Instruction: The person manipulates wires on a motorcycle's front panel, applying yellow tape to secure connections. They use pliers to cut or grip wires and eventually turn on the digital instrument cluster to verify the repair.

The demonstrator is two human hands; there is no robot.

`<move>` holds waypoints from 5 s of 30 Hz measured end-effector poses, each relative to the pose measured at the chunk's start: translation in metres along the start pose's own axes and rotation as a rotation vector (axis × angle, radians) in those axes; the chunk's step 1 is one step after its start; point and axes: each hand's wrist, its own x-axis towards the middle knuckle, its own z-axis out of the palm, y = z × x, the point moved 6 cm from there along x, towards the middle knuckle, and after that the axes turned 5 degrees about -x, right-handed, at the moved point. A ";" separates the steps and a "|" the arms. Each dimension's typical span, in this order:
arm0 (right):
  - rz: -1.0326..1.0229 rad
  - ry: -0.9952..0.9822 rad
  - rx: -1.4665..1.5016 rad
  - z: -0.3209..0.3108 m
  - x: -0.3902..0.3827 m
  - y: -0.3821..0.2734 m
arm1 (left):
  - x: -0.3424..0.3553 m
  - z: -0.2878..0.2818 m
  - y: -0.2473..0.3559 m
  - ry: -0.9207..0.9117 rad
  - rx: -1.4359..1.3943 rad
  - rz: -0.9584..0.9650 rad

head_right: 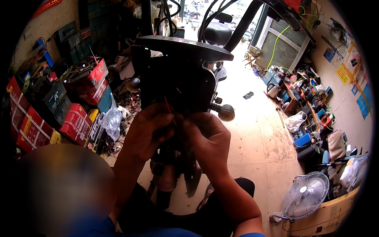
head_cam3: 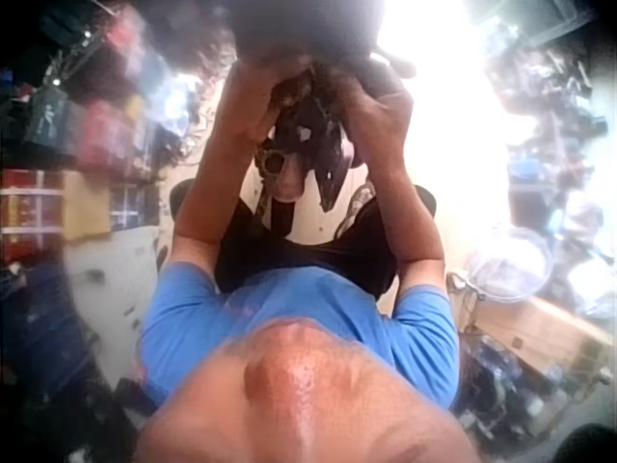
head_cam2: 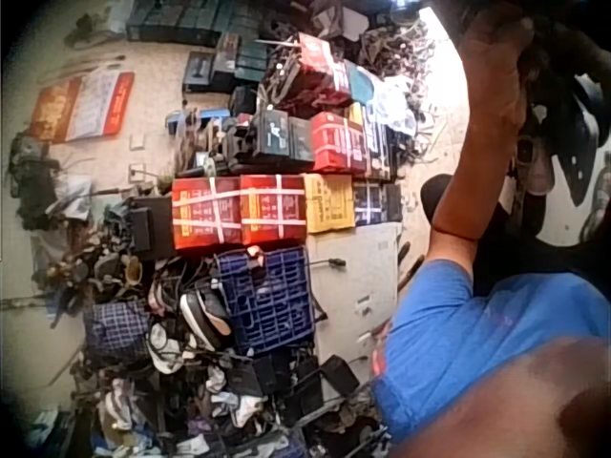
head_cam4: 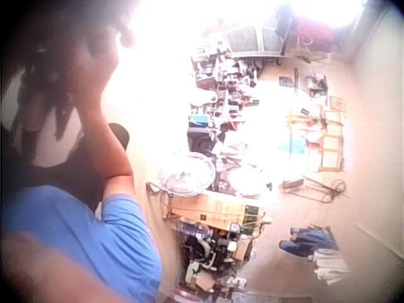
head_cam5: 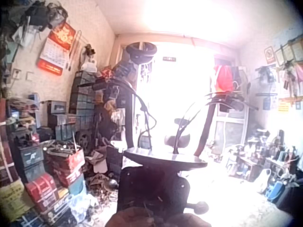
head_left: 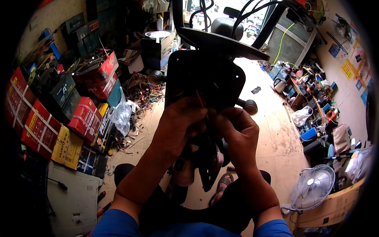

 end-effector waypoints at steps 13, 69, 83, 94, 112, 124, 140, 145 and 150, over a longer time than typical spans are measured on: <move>-0.054 0.007 0.027 -0.003 -0.002 0.000 | 0.000 -0.003 0.000 -0.024 0.004 0.001; -0.333 -0.050 -0.402 -0.005 -0.004 -0.019 | -0.001 -0.001 0.004 0.049 0.129 -0.017; -0.205 -0.008 -0.227 -0.008 -0.005 -0.014 | -0.003 0.002 -0.001 -0.039 0.084 -0.042; -0.030 -0.029 -0.009 -0.013 0.002 -0.003 | -0.003 0.003 -0.002 -0.085 0.041 -0.093; 0.006 -0.011 0.047 -0.019 0.003 0.002 | 0.001 0.001 -0.005 -0.117 0.098 -0.071; 0.008 -0.024 0.069 -0.017 0.001 0.002 | 0.002 -0.001 -0.007 -0.125 0.083 -0.069; -0.141 -0.166 -0.147 -0.015 -0.005 -0.007 | 0.001 0.003 -0.012 -0.107 0.101 -0.081; -0.115 -0.148 -0.052 -0.010 -0.005 -0.012 | -0.001 0.003 -0.010 -0.098 0.088 -0.077; -0.118 -0.147 -0.054 -0.012 -0.002 -0.006 | -0.002 0.004 -0.008 -0.088 0.094 -0.083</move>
